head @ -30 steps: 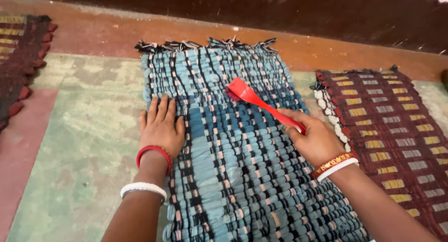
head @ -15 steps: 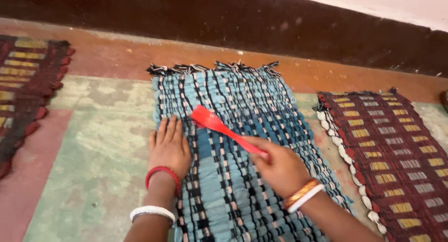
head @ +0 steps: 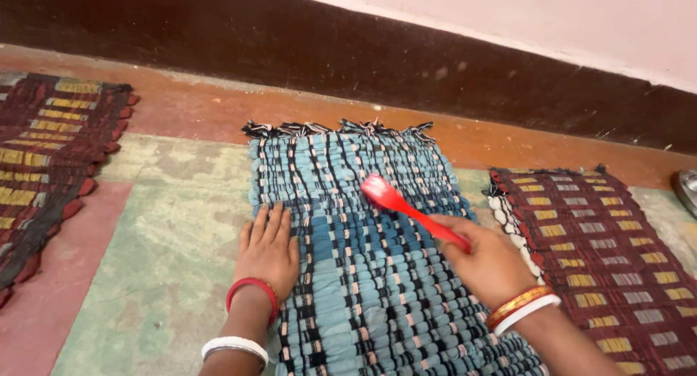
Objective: The person uses a red brush to sweep across the surface of a blue and white woven mat on the floor, while holding the mat in place with their left hand.
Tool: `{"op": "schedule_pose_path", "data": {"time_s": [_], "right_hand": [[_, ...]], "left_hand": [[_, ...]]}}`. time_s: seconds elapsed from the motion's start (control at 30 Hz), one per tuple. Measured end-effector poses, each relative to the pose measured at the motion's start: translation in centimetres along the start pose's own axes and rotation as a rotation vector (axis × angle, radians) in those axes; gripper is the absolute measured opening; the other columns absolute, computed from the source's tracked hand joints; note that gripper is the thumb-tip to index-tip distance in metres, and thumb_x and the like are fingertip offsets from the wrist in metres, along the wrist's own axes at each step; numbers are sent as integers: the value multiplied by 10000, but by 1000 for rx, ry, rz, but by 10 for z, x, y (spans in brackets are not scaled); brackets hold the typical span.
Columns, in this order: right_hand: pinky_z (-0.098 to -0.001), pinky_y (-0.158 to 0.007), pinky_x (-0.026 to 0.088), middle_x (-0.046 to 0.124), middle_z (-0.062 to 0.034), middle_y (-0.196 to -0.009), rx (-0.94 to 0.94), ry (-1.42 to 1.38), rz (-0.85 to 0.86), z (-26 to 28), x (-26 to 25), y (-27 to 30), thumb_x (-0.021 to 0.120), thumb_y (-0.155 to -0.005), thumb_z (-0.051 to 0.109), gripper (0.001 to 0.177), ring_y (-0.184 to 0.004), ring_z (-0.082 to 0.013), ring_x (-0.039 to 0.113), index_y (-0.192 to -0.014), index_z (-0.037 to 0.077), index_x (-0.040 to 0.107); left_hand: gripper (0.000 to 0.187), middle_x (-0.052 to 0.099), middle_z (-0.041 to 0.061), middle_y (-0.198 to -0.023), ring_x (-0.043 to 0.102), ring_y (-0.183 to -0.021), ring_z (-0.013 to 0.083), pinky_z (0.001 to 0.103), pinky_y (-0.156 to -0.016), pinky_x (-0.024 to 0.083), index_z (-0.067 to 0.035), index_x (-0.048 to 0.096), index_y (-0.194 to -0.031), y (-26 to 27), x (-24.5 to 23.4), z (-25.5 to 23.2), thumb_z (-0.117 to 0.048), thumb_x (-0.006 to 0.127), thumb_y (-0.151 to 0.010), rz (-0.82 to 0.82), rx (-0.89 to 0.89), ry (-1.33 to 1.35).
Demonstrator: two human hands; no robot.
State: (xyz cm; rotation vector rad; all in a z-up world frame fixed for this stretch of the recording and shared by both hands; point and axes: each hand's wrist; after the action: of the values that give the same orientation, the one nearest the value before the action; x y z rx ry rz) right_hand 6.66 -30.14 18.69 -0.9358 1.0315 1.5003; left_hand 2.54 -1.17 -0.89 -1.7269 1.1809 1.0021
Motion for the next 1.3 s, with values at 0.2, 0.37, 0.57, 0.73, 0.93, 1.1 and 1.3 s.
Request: {"op": "schedule_pose_path", "data": {"time_s": [0.2, 0.37, 0.57, 0.73, 0.93, 1.1, 1.3], "right_hand": [[-394, -565, 503, 676, -105, -650, -147, -275, 114, 49, 47, 19, 653, -915, 310, 390, -569, -254, 618, -1301, 283, 693], [-377, -673, 546, 724, -78, -728, -150, -51, 87, 28, 24, 4, 618, -885, 273, 435, -658, -227, 689, -1309, 350, 679], [-406, -801, 560, 753, -126, -878, -42, 81, 15, -27, 9, -22, 640, -896, 308, 442, -782, -279, 719, -1333, 365, 676], [-419, -837, 543, 762, -98, -1097, -234, -80, -93, -52, 9, -30, 662, -866, 288, 398, -934, -284, 736, -1261, 274, 702], [-427, -809, 537, 765, -139, -979, -79, 152, -128, -4, -9, -2, 649, -911, 316, 414, -887, -323, 713, -1323, 318, 695], [-361, -645, 546, 767, -70, -828, -342, -242, -12, 19, 23, 10, 635, -864, 289, 410, -654, -220, 696, -1271, 296, 684], [-401, -660, 530, 735, -120, -776, -76, -16, 97, -25, 24, -12, 614, -923, 275, 451, -666, -241, 660, -1361, 375, 658]], "left_hand": [[592, 273, 75, -1637, 182, -1521, 243, 461, -1212, 137, -63, 375, -1513, -2, 2, 1, -335, 382, -986, -18, -13, -1], [595, 281, 71, -1639, 186, -1527, 242, 464, -1213, 148, -72, 379, -1513, 0, 2, 2, -338, 383, -981, -12, -9, -16], [610, 281, 84, -1640, 180, -1528, 256, 473, -1210, 144, -65, 379, -1519, -2, 5, 3, -352, 389, -981, -22, 3, -2], [616, 275, 89, -1637, 165, -1518, 261, 482, -1204, 130, -68, 365, -1529, 2, 4, 2, -368, 365, -992, -19, 8, -22], [616, 269, 62, -1643, 156, -1527, 242, 494, -1212, 115, -94, 353, -1533, 6, -1, -4, -404, 361, -1002, -9, -41, -45], [627, 282, 64, -1640, 173, -1528, 233, 479, -1213, 120, -91, 358, -1536, 6, -2, -2, -390, 384, -986, -31, -45, -19], [619, 296, 62, -1639, 186, -1532, 228, 471, -1222, 123, -87, 376, -1532, 9, -4, -2, -389, 381, -992, -32, -35, -11]]}}
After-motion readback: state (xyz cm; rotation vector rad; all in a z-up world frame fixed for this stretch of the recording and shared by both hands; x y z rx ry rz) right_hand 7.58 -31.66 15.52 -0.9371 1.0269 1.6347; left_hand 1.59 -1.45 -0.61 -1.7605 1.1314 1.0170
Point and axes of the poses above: each hand's wrist, its own y-axis away from the middle knuckle, its own x-axis out of the palm, z = x × y
